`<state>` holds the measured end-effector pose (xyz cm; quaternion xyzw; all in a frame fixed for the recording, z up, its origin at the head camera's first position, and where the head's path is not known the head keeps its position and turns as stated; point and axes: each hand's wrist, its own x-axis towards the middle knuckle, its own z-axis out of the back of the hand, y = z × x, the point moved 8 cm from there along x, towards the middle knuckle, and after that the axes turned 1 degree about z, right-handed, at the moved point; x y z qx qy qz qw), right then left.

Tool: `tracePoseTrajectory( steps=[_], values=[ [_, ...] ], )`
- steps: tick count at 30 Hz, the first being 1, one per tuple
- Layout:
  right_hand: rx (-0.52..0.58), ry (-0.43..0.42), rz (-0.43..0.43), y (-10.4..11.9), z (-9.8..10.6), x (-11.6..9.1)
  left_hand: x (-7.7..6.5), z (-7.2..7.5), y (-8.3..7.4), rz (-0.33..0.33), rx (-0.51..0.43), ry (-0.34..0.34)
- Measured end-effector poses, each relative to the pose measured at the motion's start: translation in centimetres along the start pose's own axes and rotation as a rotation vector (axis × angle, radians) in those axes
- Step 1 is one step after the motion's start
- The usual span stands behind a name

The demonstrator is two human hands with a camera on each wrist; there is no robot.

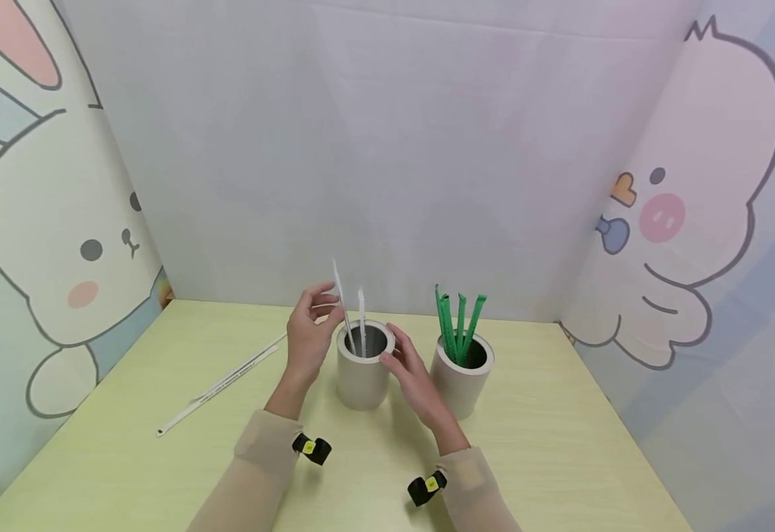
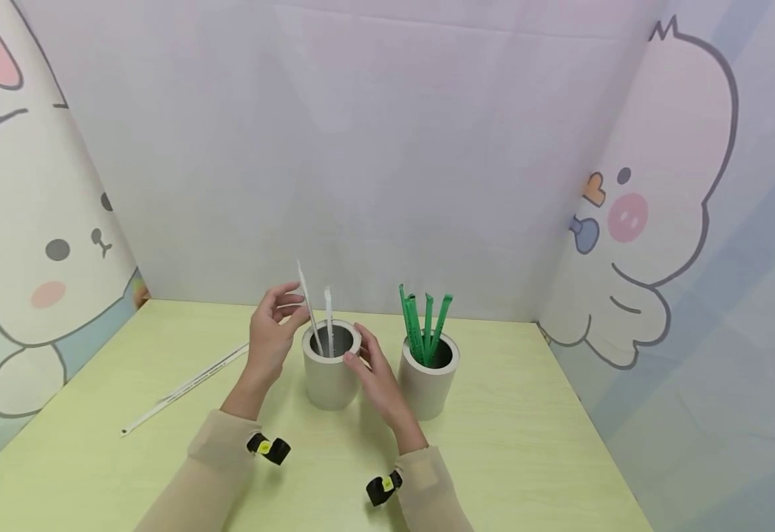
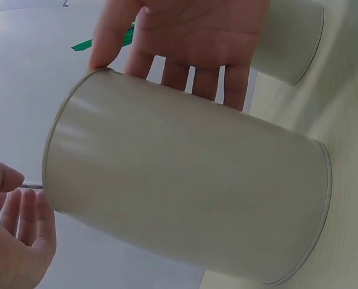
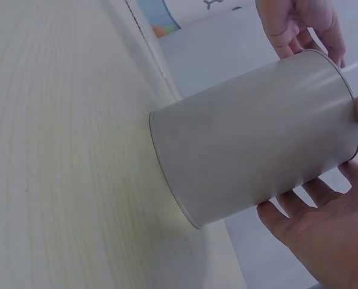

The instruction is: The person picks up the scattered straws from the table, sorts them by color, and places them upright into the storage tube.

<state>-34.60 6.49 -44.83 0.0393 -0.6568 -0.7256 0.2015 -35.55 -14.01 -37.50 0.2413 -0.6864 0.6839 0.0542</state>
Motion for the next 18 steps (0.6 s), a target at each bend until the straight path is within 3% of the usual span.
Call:
tracePoseTrajectory(
  steps=[7, 18],
  values=[
    [0.014, 0.006, -0.011, -0.3, -0.2, 0.1, 0.5, 1.8, -0.7, 0.002, 0.085, 0.01],
    [0.001, -0.002, -0.002, 0.1, -0.1, -0.1, 2.1, 8.0, -0.8, -0.107, 0.508, 0.172]
  ],
)
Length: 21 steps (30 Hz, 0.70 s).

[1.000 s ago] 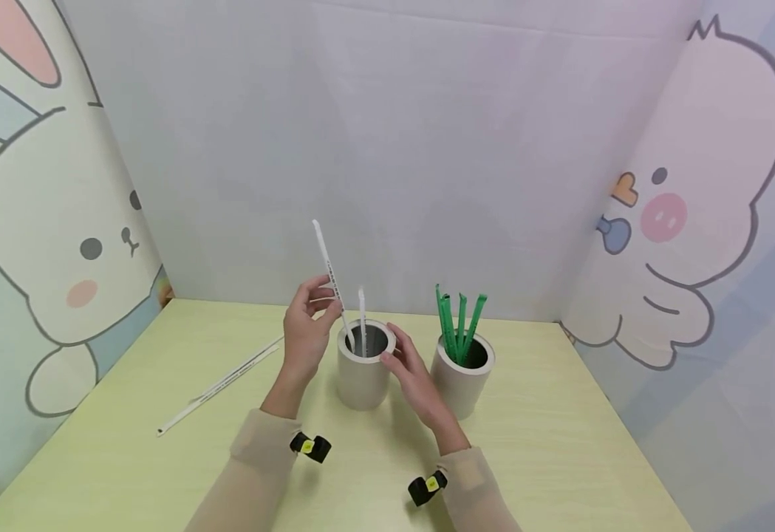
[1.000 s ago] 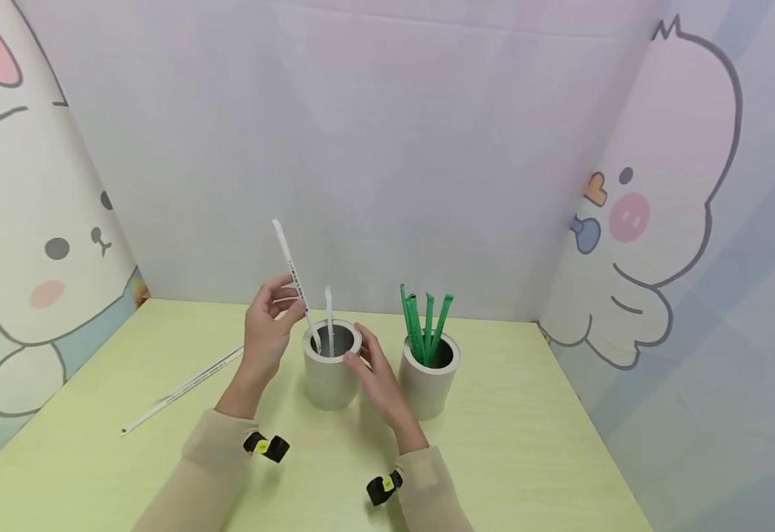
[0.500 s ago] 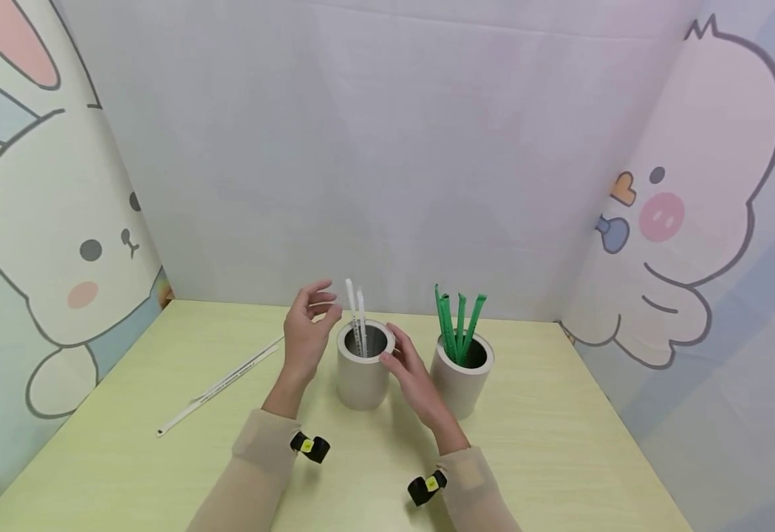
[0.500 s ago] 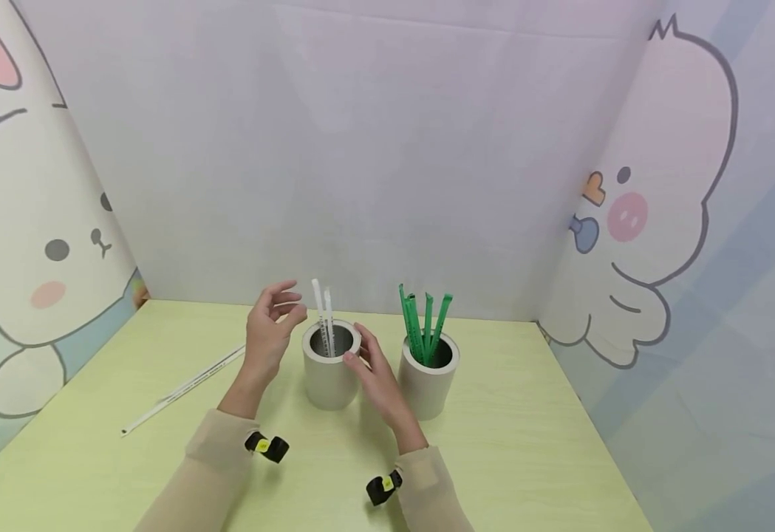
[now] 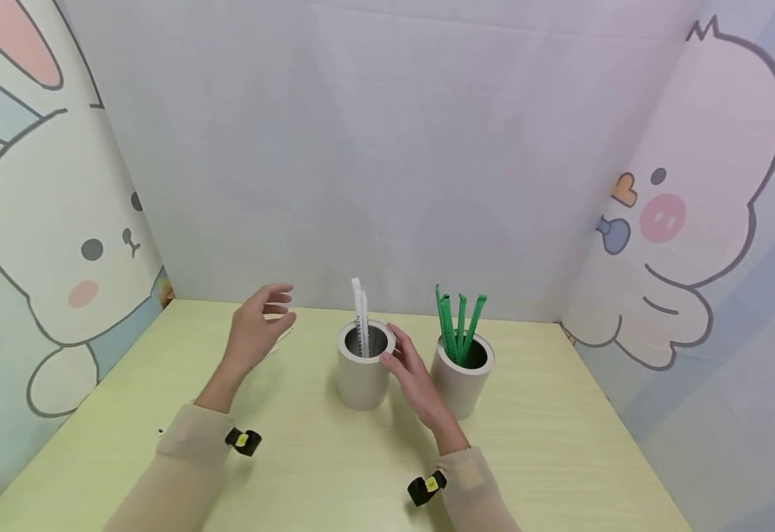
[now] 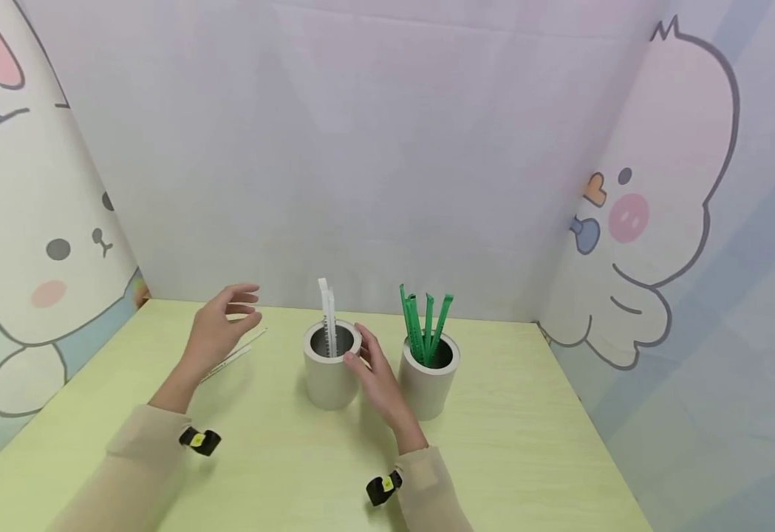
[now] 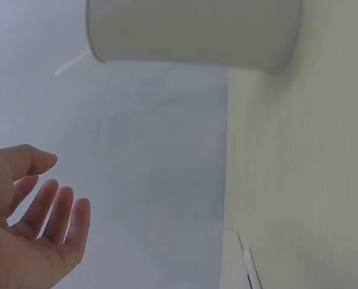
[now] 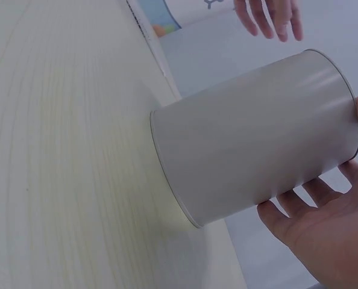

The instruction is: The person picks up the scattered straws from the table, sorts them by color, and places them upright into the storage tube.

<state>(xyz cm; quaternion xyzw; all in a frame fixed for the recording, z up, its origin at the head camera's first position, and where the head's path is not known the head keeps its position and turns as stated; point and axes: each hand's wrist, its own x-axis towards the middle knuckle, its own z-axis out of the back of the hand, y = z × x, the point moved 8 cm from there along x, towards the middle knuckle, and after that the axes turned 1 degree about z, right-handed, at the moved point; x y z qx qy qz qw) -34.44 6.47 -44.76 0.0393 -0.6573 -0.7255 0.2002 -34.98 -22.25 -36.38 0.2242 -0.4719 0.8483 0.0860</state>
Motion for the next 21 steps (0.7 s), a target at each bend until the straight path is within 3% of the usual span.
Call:
tracePoseTrajectory(
  steps=[9, 14, 21],
  values=[
    [0.025, 0.015, -0.005, -0.3, 0.1, 0.0, -1.9, 1.6, 4.0, 0.003, 0.314, 0.244],
    [0.025, 0.009, -0.01, -0.4, 0.1, 0.0, -3.3, 1.7, 6.1, 0.04, 0.377, 0.369],
    [0.029, 0.009, -0.005, -0.2, 0.0, 0.0, -4.6, 2.3, 8.2, 0.106, 0.453, 0.461]
  ],
)
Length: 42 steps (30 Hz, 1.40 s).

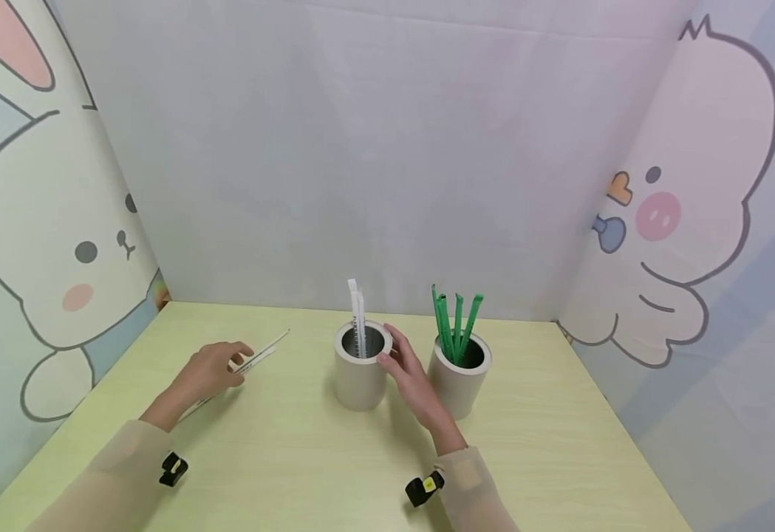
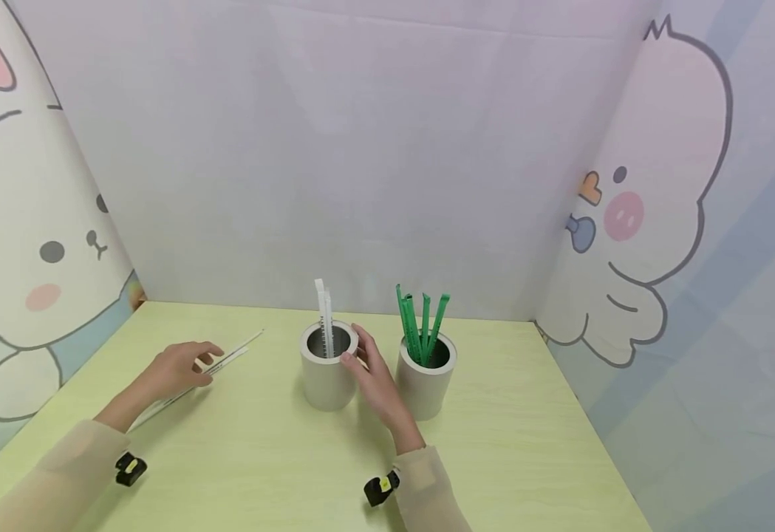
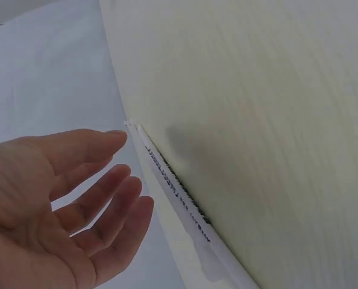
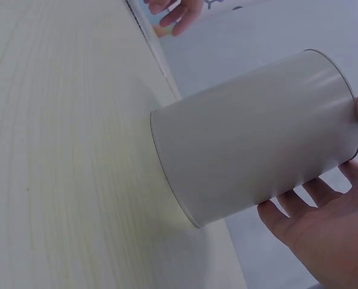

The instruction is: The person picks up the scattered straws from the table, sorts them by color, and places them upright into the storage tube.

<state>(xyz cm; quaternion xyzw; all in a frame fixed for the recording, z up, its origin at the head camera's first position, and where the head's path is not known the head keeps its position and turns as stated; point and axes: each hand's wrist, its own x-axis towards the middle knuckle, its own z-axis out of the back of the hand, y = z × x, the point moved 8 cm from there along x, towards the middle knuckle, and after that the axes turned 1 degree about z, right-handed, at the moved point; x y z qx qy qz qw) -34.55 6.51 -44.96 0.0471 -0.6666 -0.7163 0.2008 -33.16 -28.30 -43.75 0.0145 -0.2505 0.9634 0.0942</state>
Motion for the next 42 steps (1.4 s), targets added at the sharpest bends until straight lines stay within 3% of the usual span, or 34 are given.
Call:
tracePoseTrajectory(
  steps=[6, 14, 25, 33, 39, 42],
  values=[
    [0.001, -0.006, 0.002, -0.1, 0.1, 0.0, -0.1, -0.7, 1.2, 0.057, 0.047, 0.049],
    [0.005, 0.002, -0.002, -0.1, 0.0, 0.1, -0.4, -1.0, 1.3, 0.012, 0.086, -0.003],
    [0.001, 0.002, 0.002, 0.2, -0.1, 0.2, 0.0, -2.0, 1.5, 0.01, 0.04, 0.016],
    [0.0, 0.002, 0.001, 0.1, -0.1, 0.2, -0.2, -1.7, -0.4, -0.015, 0.007, -0.003],
    [0.006, 0.005, 0.001, 0.0, -0.1, 0.1, 0.1, -0.7, -3.0, -0.118, -0.029, -0.079],
    [0.008, 0.005, -0.002, 0.0, -0.1, 0.1, 0.3, -0.2, -4.1, -0.116, -0.066, -0.115]
  ],
)
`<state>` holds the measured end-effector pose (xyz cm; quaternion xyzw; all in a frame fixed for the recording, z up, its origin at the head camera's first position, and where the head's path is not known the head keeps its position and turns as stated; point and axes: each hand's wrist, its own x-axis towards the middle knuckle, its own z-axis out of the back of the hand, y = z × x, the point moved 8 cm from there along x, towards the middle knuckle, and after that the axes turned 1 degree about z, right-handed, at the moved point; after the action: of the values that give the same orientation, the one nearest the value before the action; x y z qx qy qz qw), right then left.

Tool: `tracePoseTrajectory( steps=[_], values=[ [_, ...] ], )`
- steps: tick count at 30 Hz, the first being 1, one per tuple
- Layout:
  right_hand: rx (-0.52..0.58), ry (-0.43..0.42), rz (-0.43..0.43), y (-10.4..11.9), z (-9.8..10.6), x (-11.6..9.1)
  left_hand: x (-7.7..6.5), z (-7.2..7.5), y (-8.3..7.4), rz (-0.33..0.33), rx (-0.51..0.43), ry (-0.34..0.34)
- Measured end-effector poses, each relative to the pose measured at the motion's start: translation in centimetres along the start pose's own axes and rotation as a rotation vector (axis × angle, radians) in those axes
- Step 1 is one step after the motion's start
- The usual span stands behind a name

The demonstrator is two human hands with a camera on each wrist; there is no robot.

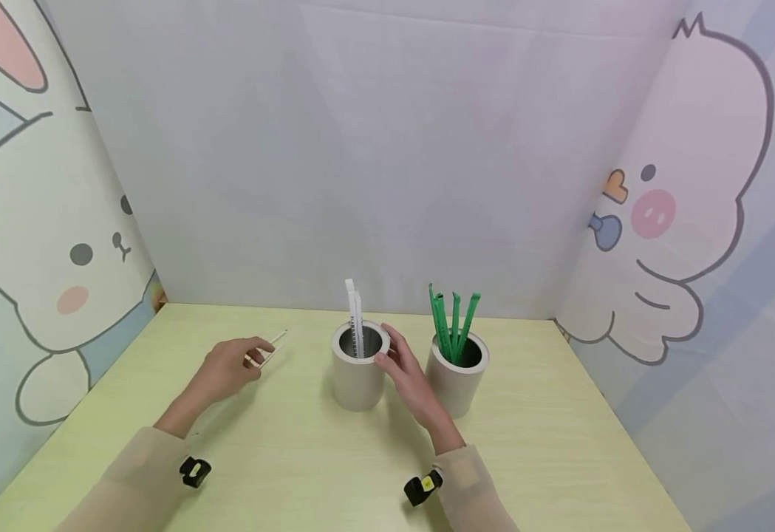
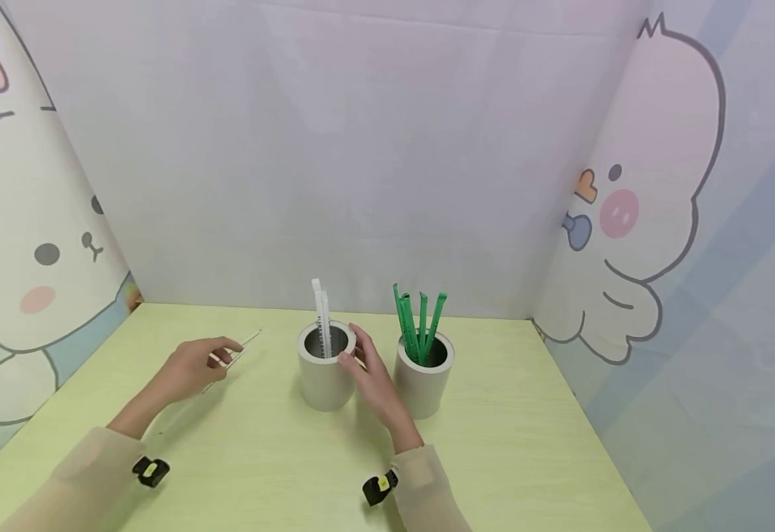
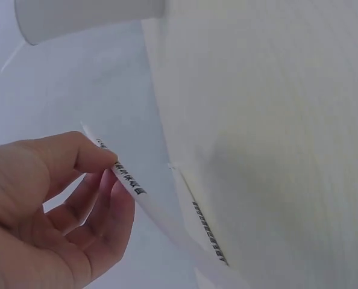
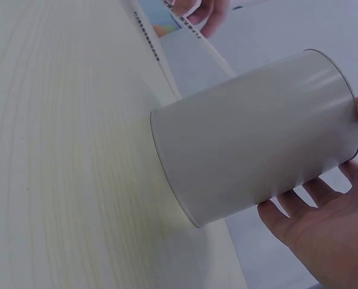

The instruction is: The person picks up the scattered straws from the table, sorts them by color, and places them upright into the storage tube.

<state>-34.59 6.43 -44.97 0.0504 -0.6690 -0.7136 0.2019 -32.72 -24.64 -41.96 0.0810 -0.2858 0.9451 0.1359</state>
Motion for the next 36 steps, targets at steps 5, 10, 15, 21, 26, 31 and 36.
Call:
tracePoseTrajectory(
  steps=[5, 10, 15, 21, 26, 31, 36],
  values=[
    [0.001, -0.002, 0.001, 0.0, 0.0, 0.0, 0.6, 0.7, -1.6, 0.04, -0.082, -0.062],
    [-0.001, -0.002, 0.001, 0.0, 0.0, -0.1, 1.3, 1.1, -3.4, 0.042, -0.15, -0.129],
    [0.001, 0.0, 0.0, 0.0, -0.1, 0.0, 2.1, 1.6, -5.5, 0.05, -0.209, -0.203],
    [-0.008, 0.0, -0.002, 0.0, 0.0, 0.0, 3.0, 2.0, -8.0, 0.052, -0.293, -0.276],
    [-0.007, 0.0, -0.004, 0.0, 0.0, -0.1, 3.6, 2.3, -9.6, 0.042, -0.372, -0.341],
    [-0.01, 0.001, -0.006, 0.0, -0.1, -0.1, 3.9, 2.9, -10.4, 0.028, -0.499, -0.421],
    [-0.011, -0.001, -0.004, 0.0, 0.0, 0.0, 3.8, 3.5, -10.5, 0.03, -0.631, -0.495]
  ],
)
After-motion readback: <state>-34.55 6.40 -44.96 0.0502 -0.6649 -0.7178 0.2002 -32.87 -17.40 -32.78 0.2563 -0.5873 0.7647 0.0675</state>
